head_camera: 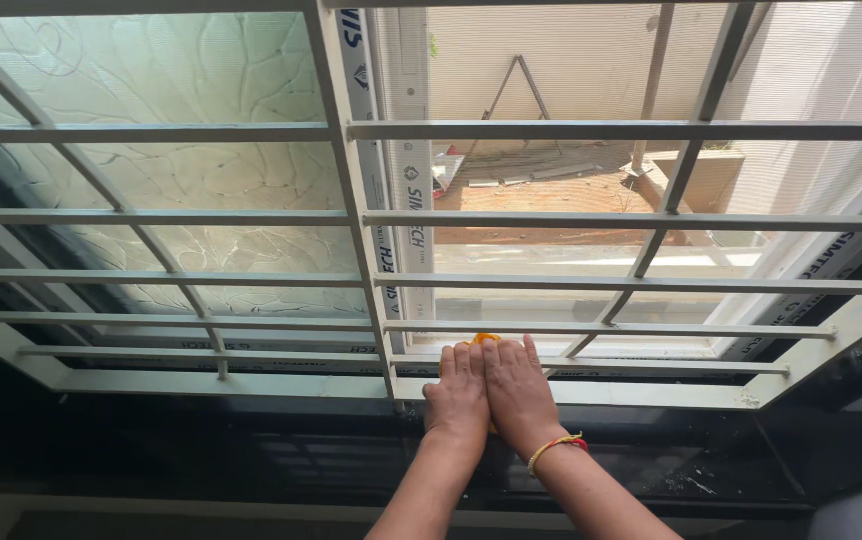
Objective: The person cleans a window by wiping the upper frame, the grill bars, and the lower frame with a cloth.
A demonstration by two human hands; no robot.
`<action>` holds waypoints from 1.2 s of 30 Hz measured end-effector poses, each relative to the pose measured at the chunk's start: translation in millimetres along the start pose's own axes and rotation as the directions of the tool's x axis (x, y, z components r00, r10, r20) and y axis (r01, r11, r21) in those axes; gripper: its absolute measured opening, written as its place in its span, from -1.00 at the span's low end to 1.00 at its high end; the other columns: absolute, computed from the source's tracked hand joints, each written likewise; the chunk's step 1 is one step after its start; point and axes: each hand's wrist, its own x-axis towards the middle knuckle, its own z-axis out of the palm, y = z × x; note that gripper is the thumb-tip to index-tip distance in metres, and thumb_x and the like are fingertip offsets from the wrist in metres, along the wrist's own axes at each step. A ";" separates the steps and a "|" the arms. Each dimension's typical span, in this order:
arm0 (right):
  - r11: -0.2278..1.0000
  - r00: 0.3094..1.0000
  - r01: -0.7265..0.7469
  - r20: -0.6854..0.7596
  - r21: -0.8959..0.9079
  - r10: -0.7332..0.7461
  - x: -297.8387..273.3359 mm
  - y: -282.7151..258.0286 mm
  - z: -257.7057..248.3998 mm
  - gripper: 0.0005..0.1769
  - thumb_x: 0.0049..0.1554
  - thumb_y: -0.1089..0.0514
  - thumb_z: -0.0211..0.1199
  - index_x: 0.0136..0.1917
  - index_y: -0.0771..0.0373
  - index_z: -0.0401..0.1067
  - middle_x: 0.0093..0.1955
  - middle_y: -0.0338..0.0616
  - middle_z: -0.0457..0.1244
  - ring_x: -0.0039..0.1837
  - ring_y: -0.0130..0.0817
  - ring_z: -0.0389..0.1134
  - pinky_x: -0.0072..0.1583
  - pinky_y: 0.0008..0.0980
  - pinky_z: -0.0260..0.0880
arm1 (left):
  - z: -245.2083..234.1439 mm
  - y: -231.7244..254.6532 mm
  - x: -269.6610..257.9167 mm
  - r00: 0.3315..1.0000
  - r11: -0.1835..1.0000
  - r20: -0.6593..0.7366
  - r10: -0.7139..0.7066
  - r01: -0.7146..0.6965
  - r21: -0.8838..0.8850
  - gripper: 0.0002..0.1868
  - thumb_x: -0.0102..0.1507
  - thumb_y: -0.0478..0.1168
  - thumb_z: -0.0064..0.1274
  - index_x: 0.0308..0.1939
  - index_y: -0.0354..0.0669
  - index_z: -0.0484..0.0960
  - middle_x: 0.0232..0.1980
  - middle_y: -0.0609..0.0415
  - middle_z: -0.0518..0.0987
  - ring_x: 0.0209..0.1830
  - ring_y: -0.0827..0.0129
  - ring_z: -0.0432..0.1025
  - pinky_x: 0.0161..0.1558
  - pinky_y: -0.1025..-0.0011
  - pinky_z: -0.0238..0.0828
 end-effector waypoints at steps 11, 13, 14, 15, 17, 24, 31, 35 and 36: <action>0.993 0.999 0.018 -0.044 0.114 -0.013 24.4 -61.0 -9.6 -0.41 0.14 0.11 -0.01 0.44 0.24 0.17 0.27 -0.07 0.21 0.42 -0.20 0.15 0.58 0.12 -0.33 | 7.4 -51.9 -9.7 0.988 0.983 0.035 -0.151 0.146 0.112 -0.17 0.26 -0.11 0.07 0.52 -0.18 0.01 0.44 -0.10 0.15 0.57 0.01 -0.06 -0.15 0.29 0.65; 0.993 0.999 -0.015 0.052 0.119 0.009 21.3 -53.8 -12.6 -0.46 0.22 0.09 -0.04 0.45 0.21 0.16 0.28 -0.10 0.21 0.44 -0.22 0.13 0.60 0.09 -0.36 | 7.0 -40.8 -8.0 0.993 0.968 -0.003 -0.116 0.114 0.222 -0.08 0.19 -0.09 0.10 0.53 -0.20 -0.02 0.39 -0.19 0.17 0.50 -0.16 -0.01 -0.01 0.29 0.61; 0.992 0.999 -0.017 0.050 0.122 0.011 19.2 -48.4 -12.6 -0.46 0.22 0.09 -0.04 0.45 0.21 0.16 0.28 -0.10 0.21 0.44 -0.22 0.13 0.60 0.09 -0.36 | 6.3 -34.7 -6.2 0.993 0.968 -0.004 -0.115 0.112 0.226 -0.08 0.19 -0.09 0.10 0.53 -0.20 -0.02 0.39 -0.19 0.17 0.50 -0.16 -0.01 -0.01 0.29 0.61; 0.995 0.998 -0.030 0.057 0.092 0.024 14.1 -40.9 -12.0 -0.46 0.22 0.08 -0.05 0.45 0.22 0.16 0.30 -0.09 0.20 0.47 -0.21 0.11 0.60 0.10 -0.37 | 6.0 -26.2 -5.3 0.994 0.973 0.042 -0.097 0.086 0.213 -0.11 0.22 -0.11 0.09 0.53 -0.24 -0.03 0.41 -0.22 0.16 0.52 -0.19 -0.03 -0.08 0.31 0.63; 0.997 0.997 -0.049 0.068 0.060 0.045 2.5 -20.0 -8.8 -0.45 0.22 0.08 -0.05 0.45 0.22 0.15 0.32 -0.08 0.19 0.49 -0.20 0.09 0.61 0.10 -0.38 | 7.1 -4.0 -0.9 0.993 0.979 0.091 -0.070 0.051 0.198 -0.13 0.26 -0.13 0.07 0.53 -0.28 -0.03 0.43 -0.24 0.15 0.54 -0.21 -0.05 -0.15 0.34 0.65; 0.965 0.994 0.036 0.113 -0.261 -0.007 -34.1 63.0 -13.5 -0.31 0.15 0.06 -0.04 0.51 0.28 0.02 0.42 -0.01 0.10 0.57 -0.09 -0.04 0.59 0.08 -0.46 | 6.6 86.7 12.4 0.998 1.000 0.057 0.010 -0.010 0.008 -0.10 0.26 -0.07 0.07 0.54 -0.29 -0.05 0.44 -0.32 0.13 0.52 -0.27 -0.06 -0.20 0.19 0.63; 0.947 0.981 -0.076 0.149 -0.311 0.128 -28.0 38.8 -11.7 -0.31 0.17 0.07 -0.06 0.53 0.32 -0.01 0.43 0.04 0.07 0.60 -0.04 -0.08 0.60 0.04 -0.41 | 5.4 54.1 8.3 0.993 0.994 0.042 0.106 -0.105 -0.033 -0.21 0.32 -0.09 0.02 0.56 -0.11 0.02 0.44 -0.13 0.17 0.51 -0.05 0.00 -0.24 0.07 0.58; 0.990 0.996 -0.034 0.076 -0.133 0.044 -9.9 5.6 10.1 -0.31 0.16 0.06 -0.03 0.51 0.32 0.04 0.42 0.10 0.10 0.57 -0.02 -0.02 0.58 -0.01 -0.27 | 5.4 7.5 3.1 0.998 0.999 0.061 0.033 -0.031 -0.031 -0.26 0.32 -0.12 -0.03 0.54 -0.07 0.05 0.47 -0.05 0.15 0.54 0.01 -0.01 -0.19 0.06 0.60; 0.998 0.995 -0.042 0.085 -0.048 0.046 -1.7 -11.9 15.9 -0.32 0.17 0.07 -0.04 0.52 0.30 0.06 0.43 0.10 0.10 0.56 -0.04 -0.01 0.57 -0.01 -0.23 | 3.8 -9.8 -1.3 0.998 0.999 0.068 -0.008 0.010 -0.035 -0.28 0.32 -0.13 -0.04 0.53 -0.07 0.05 0.49 -0.02 0.14 0.56 0.03 -0.03 -0.17 0.08 0.61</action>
